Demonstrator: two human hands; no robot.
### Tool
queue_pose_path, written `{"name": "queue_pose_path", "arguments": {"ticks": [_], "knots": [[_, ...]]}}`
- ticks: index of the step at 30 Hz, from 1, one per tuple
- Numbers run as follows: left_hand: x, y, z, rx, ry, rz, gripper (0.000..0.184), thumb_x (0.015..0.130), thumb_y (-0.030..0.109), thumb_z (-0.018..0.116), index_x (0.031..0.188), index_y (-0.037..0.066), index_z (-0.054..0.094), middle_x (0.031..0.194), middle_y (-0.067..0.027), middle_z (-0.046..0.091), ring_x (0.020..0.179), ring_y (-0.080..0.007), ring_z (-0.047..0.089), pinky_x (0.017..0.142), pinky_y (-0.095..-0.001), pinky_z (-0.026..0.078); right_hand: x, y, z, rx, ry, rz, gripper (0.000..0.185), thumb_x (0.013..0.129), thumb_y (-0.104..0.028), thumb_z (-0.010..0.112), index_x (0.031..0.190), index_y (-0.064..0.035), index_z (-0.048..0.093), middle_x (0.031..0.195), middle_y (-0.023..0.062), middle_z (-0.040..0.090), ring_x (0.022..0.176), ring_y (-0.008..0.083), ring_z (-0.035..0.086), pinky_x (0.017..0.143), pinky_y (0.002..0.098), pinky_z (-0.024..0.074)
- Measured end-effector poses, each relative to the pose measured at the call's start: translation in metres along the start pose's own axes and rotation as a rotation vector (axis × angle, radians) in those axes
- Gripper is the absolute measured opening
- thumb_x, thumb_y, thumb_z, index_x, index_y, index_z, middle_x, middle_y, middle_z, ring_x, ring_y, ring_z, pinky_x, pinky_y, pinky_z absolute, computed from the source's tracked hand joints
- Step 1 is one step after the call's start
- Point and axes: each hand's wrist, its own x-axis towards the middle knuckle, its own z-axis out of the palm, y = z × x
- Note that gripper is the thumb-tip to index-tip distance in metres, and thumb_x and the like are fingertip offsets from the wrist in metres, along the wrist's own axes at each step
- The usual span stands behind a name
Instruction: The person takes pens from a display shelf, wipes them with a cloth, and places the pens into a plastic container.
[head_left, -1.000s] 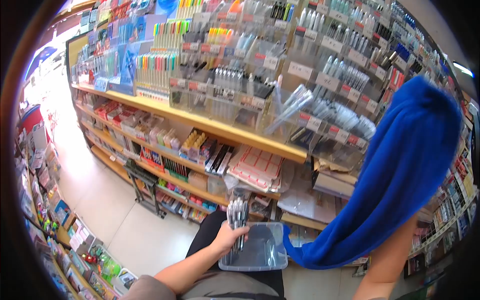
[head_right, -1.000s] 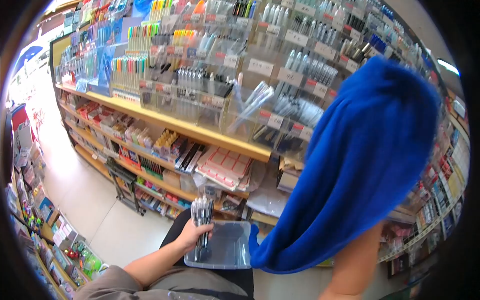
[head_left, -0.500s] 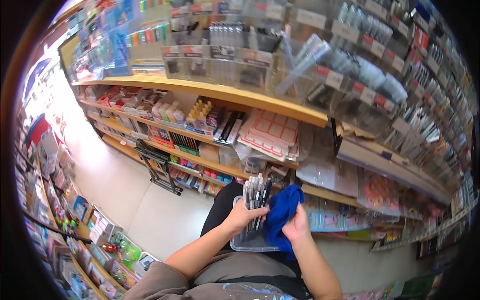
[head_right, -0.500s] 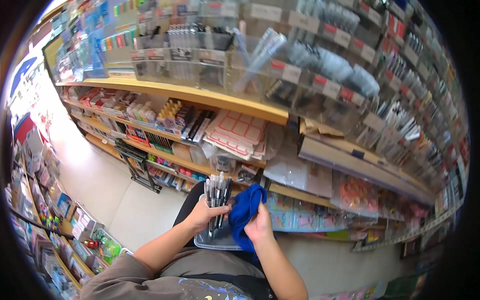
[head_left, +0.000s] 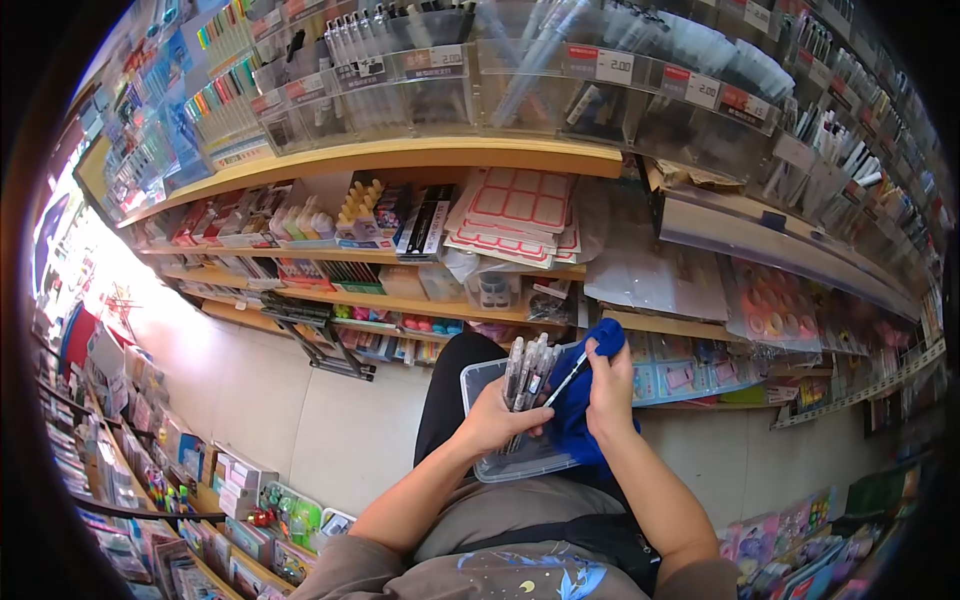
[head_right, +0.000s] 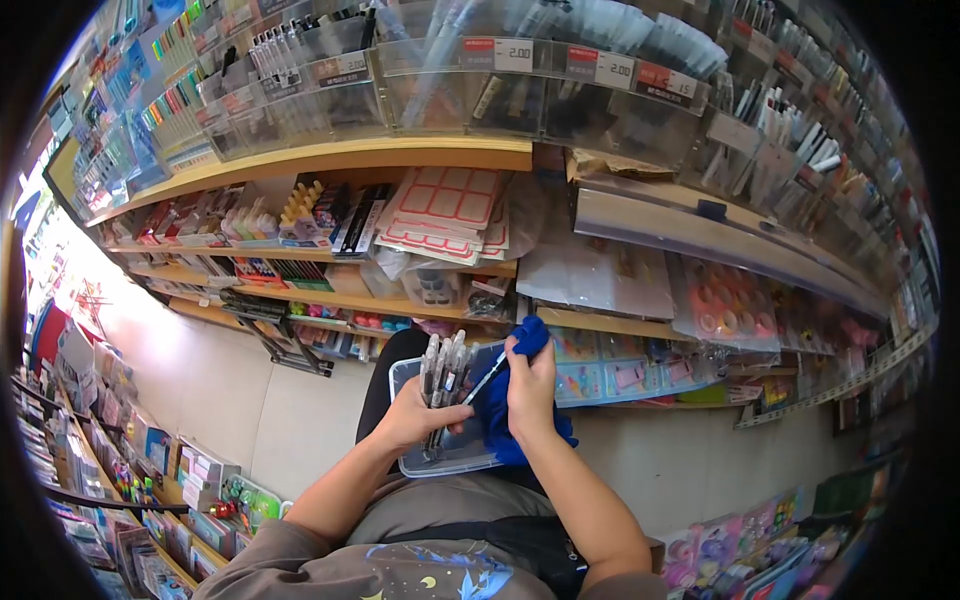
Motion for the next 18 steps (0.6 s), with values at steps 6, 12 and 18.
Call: {"name": "queue_pose_path", "arguments": {"ticks": [6, 12, 18], "knots": [[0.001, 0.002, -0.002, -0.083, 0.05, 0.065, 0.028, 0.073, 0.001, 0.067, 0.097, -0.002, 0.053, 0.072, -0.0089, 0.061, 0.055, -0.0115, 0.055, 0.051, -0.0231, 0.045, 0.004, -0.009, -0.008, 0.446, -0.027, 0.276, 0.034, 0.091, -0.028, 0.048, 0.116, -0.0036, 0.05, 0.116, 0.0062, 0.053, 0.107, 0.0154, 0.048, 0.094, 0.0293, 0.0354], [0.004, -0.004, -0.007, -0.104, 0.095, 0.117, 0.028, 0.073, 0.001, 0.066, 0.098, -0.002, 0.053, 0.073, -0.0099, 0.061, 0.054, -0.0118, 0.055, 0.051, -0.0229, 0.044, 0.006, 0.003, -0.015, 0.493, -0.213, 0.369, 0.027, 0.085, -0.006, 0.047, 0.112, -0.0043, 0.051, 0.102, 0.0098, 0.06, 0.092, 0.0214, 0.06, 0.083, 0.034, 0.0489], [0.001, -0.006, -0.003, 0.074, 0.084, 0.153, 0.024, 0.074, 0.004, 0.066, 0.092, 0.0, 0.051, 0.07, -0.0031, 0.056, 0.056, -0.0088, 0.053, 0.051, -0.0222, 0.044, -0.011, 0.008, -0.011, 0.117, -0.342, 0.446, 0.028, 0.077, 0.004, 0.053, 0.103, -0.0045, 0.053, 0.093, 0.0057, 0.06, 0.079, 0.016, 0.06, 0.07, 0.0276, 0.0487]]}}
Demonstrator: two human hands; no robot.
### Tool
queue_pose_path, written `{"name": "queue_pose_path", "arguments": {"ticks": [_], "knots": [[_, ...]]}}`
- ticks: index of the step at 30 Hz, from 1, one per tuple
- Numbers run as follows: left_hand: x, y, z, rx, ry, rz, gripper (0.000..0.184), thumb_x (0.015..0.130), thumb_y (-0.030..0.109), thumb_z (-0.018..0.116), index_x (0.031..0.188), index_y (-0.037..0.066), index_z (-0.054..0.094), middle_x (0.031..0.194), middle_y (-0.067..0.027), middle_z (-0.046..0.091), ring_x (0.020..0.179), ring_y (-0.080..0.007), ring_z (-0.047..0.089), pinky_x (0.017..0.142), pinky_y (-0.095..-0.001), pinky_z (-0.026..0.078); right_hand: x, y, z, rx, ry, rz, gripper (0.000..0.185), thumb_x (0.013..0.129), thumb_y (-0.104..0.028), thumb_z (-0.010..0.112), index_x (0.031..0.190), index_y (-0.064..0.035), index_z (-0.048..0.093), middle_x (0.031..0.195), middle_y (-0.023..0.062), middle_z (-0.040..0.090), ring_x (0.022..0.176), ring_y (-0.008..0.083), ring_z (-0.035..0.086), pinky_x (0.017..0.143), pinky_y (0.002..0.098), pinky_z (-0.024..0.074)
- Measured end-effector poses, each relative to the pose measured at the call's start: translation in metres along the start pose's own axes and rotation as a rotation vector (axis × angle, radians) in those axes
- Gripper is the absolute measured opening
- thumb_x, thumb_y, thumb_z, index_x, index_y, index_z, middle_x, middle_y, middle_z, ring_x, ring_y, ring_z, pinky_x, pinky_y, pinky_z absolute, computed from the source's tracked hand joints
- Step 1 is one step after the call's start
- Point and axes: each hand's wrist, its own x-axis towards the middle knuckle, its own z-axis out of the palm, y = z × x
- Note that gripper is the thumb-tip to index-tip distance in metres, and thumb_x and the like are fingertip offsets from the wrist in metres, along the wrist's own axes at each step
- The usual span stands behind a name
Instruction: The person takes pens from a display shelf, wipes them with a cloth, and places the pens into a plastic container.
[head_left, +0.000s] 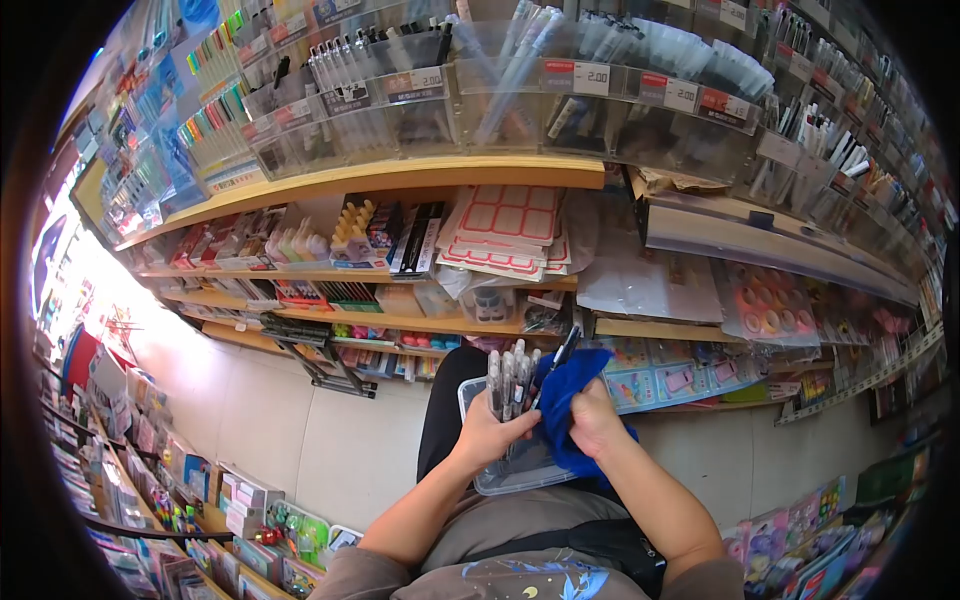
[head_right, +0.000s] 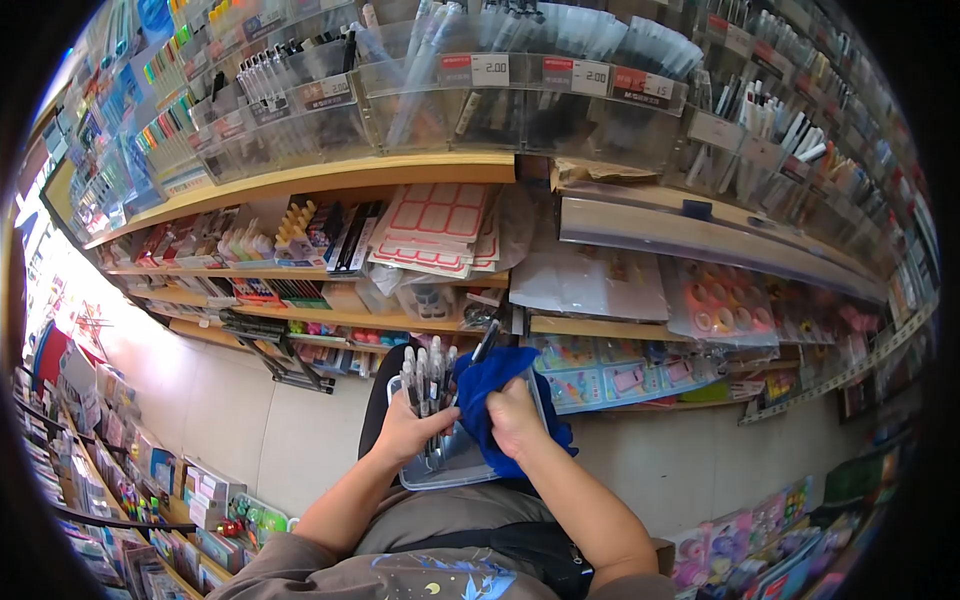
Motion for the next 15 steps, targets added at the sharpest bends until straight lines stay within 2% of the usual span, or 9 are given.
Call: {"name": "queue_pose_path", "arguments": {"ticks": [1, 4, 8, 15], "knots": [[-0.002, 0.004, 0.003, 0.076, 0.011, 0.001, 0.014, 0.073, 0.003, 0.066, 0.081, 0.001, 0.055, 0.064, -0.0027, 0.056, 0.055, -0.0093, 0.054, 0.05, -0.0232, 0.044, -0.004, 0.002, 0.004, -0.024, 0.007, -0.054, 0.022, 0.081, -0.002, 0.053, 0.103, -0.0056, 0.053, 0.092, 0.0029, 0.059, 0.082, 0.0134, 0.058, 0.071, 0.0265, 0.0461], [-0.006, 0.003, 0.005, 0.106, 0.006, 0.011, 0.012, 0.073, 0.004, 0.066, 0.075, 0.003, 0.055, 0.062, -0.0017, 0.056, 0.055, -0.009, 0.054, 0.051, -0.0232, 0.044, 0.001, 0.012, -0.003, -0.023, -0.039, -0.006, 0.019, 0.083, -0.003, 0.051, 0.102, -0.0063, 0.054, 0.094, 0.0014, 0.058, 0.087, 0.0118, 0.056, 0.075, 0.0266, 0.0449], [-0.004, 0.003, 0.008, 0.257, -0.012, 0.164, 0.014, 0.073, 0.004, 0.067, 0.079, 0.002, 0.054, 0.064, -0.001, 0.055, 0.056, -0.008, 0.052, 0.053, -0.0231, 0.043, 0.003, 0.015, 0.002, -0.201, 0.108, -0.301, 0.014, 0.089, -0.007, 0.045, 0.1, -0.0053, 0.054, 0.094, 0.0016, 0.057, 0.086, 0.0101, 0.054, 0.077, 0.0256, 0.0439], [-0.002, 0.004, 0.012, 0.332, -0.042, 0.237, 0.017, 0.073, 0.005, 0.067, 0.083, 0.002, 0.054, 0.065, -0.0009, 0.055, 0.058, -0.0075, 0.052, 0.052, -0.0226, 0.042, 0.004, 0.011, 0.002, -0.156, 0.154, -0.468, 0.015, 0.092, -0.01, 0.041, 0.097, -0.0038, 0.053, 0.091, 0.0027, 0.057, 0.085, 0.0105, 0.054, 0.077, 0.0242, 0.0437]]}}
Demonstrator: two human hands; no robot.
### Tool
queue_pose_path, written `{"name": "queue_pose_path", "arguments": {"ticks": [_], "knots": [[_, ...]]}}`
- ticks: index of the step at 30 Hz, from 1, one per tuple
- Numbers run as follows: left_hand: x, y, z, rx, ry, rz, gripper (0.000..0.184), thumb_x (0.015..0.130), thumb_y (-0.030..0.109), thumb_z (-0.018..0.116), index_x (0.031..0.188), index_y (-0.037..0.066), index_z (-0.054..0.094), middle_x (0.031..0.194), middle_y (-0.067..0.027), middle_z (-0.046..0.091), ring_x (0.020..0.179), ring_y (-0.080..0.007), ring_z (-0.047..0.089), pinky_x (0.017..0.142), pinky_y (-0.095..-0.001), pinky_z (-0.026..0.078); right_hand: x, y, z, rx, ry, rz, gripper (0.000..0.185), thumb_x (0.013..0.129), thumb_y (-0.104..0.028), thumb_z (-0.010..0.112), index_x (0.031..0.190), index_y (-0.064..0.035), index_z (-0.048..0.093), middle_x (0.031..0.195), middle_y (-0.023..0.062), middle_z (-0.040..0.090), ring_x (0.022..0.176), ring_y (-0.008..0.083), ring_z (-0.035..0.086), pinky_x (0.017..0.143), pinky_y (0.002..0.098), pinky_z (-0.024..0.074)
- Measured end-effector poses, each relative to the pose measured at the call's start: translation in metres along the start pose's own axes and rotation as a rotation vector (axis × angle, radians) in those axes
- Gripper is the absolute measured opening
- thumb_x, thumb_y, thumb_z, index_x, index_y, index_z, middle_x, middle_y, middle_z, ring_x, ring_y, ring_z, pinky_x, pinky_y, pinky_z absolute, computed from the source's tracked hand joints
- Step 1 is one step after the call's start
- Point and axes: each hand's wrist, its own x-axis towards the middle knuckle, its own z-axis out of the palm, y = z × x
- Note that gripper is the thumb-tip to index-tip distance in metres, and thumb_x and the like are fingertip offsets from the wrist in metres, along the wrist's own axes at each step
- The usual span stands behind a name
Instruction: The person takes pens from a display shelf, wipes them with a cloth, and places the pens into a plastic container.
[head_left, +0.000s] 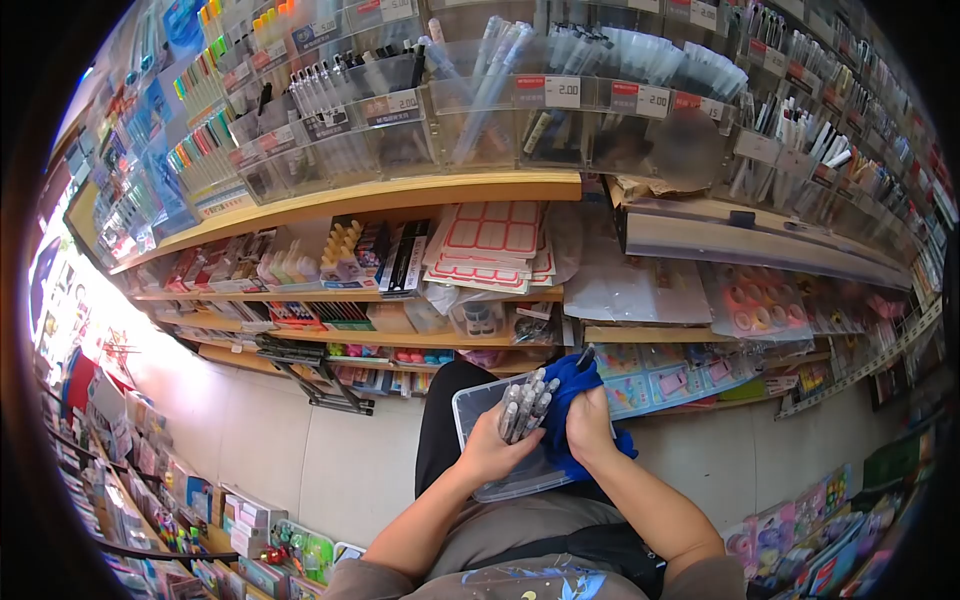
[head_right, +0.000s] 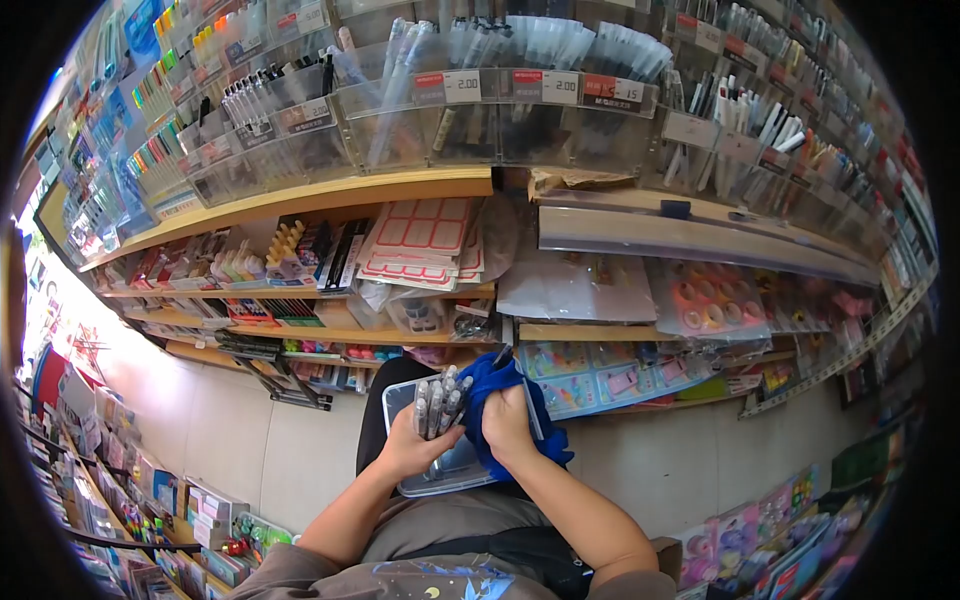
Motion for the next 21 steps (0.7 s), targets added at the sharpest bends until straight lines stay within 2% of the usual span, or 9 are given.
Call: {"name": "queue_pose_path", "arguments": {"ticks": [3, 5, 6, 9, 10, 13, 14, 17, 21], "knots": [[-0.003, -0.007, -0.007, -0.036, -0.082, -0.172, 0.029, 0.074, 0.007, 0.066, 0.1, -0.001, 0.054, 0.082, -0.0044, 0.06, 0.073, -0.0093, 0.052, 0.069, -0.0236, 0.044, 0.003, 0.001, -0.004, 0.07, -0.013, -0.013, 0.014, 0.092, -0.011, 0.042, 0.097, -0.0043, 0.053, 0.09, 0.0042, 0.058, 0.084, 0.012, 0.055, 0.076, 0.0254, 0.0448], [-0.001, -0.001, -0.011, -0.21, -0.138, -0.264, 0.027, 0.075, 0.006, 0.065, 0.098, 0.0, 0.054, 0.079, -0.0063, 0.06, 0.067, -0.0103, 0.053, 0.062, -0.0235, 0.044, 0.004, -0.007, -0.004, 0.148, -0.039, 0.04, 0.013, 0.092, -0.011, 0.042, 0.098, -0.005, 0.053, 0.089, 0.0052, 0.058, 0.084, 0.0132, 0.056, 0.076, 0.0267, 0.0457], [-0.001, 0.001, -0.013, -0.297, -0.166, -0.31, 0.025, 0.075, 0.005, 0.065, 0.097, 0.0, 0.053, 0.077, -0.0072, 0.06, 0.063, -0.0109, 0.054, 0.058, -0.0235, 0.044, 0.004, -0.012, -0.001, 0.223, -0.025, 0.067, 0.012, 0.089, -0.005, 0.047, 0.1, -0.0053, 0.052, 0.088, 0.0059, 0.058, 0.081, 0.0155, 0.058, 0.072, 0.0284, 0.0486], [-0.001, -0.002, -0.015, -0.638, -0.106, -0.306, 0.025, 0.076, 0.003, 0.064, 0.098, 0.0, 0.052, 0.074, -0.0095, 0.059, 0.056, -0.0123, 0.053, 0.05, -0.0231, 0.042, 0.001, -0.038, 0.008, 0.237, -0.234, 0.133, 0.019, 0.083, 0.003, 0.051, 0.1, -0.0048, 0.051, 0.09, 0.0066, 0.059, 0.078, 0.0167, 0.06, 0.069, 0.0282, 0.0505], [-0.001, 0.001, -0.016, -0.669, -0.108, -0.332, 0.028, 0.076, 0.002, 0.064, 0.1, -0.002, 0.051, 0.073, -0.0097, 0.059, 0.056, -0.0128, 0.053, 0.05, -0.0232, 0.041, 0.003, -0.038, 0.01, 0.199, -0.26, 0.078, 0.026, 0.078, 0.008, 0.052, 0.1, -0.0042, 0.051, 0.09, 0.0077, 0.059, 0.074, 0.0176, 0.06, 0.066, 0.028, 0.0516], [0.0, 0.003, -0.017, -0.672, -0.134, -0.313, 0.026, 0.076, 0.003, 0.064, 0.098, -0.001, 0.052, 0.074, -0.0094, 0.059, 0.057, -0.0124, 0.053, 0.05, -0.0228, 0.041, 0.007, -0.029, 0.004, 0.158, -0.202, 0.05, 0.024, 0.078, 0.008, 0.051, 0.099, -0.0043, 0.051, 0.087, 0.0084, 0.06, 0.074, 0.0175, 0.06, 0.066, 0.0278, 0.0509], [-0.001, 0.003, -0.017, -0.635, -0.144, -0.308, 0.024, 0.076, 0.004, 0.064, 0.097, -0.001, 0.053, 0.073, -0.0089, 0.059, 0.056, -0.0117, 0.052, 0.05, -0.0226, 0.041, 0.008, -0.028, 0.003, 0.151, -0.1, 0.047, 0.018, 0.08, 0.004, 0.05, 0.096, -0.0032, 0.053, 0.084, 0.0087, 0.06, 0.075, 0.0173, 0.06, 0.066, 0.0286, 0.0503], [0.0, 0.007, -0.014, -0.609, -0.16, -0.302, 0.022, 0.077, 0.004, 0.064, 0.095, -0.001, 0.053, 0.073, -0.008, 0.058, 0.056, -0.0108, 0.052, 0.05, -0.0224, 0.041, 0.012, -0.027, -0.004, 0.233, -0.093, 0.032, 0.012, 0.082, 0.0, 0.048, 0.092, -0.002, 0.054, 0.085, 0.0084, 0.06, 0.075, 0.0173, 0.06, 0.067, 0.0294, 0.0496], [0.0, 0.006, -0.007, -0.242, -0.105, -0.259, 0.023, 0.078, 0.008, 0.065, 0.096, 0.001, 0.054, 0.072, -0.006, 0.059, 0.057, -0.0104, 0.054, 0.051, -0.0219, 0.042, 0.012, -0.023, -0.005, 0.312, 0.056, 0.087, 0.02, 0.082, -0.002, 0.048, 0.1, -0.0002, 0.056, 0.09, 0.0097, 0.062, 0.079, 0.0184, 0.06, 0.072, 0.0288, 0.0492]]}}
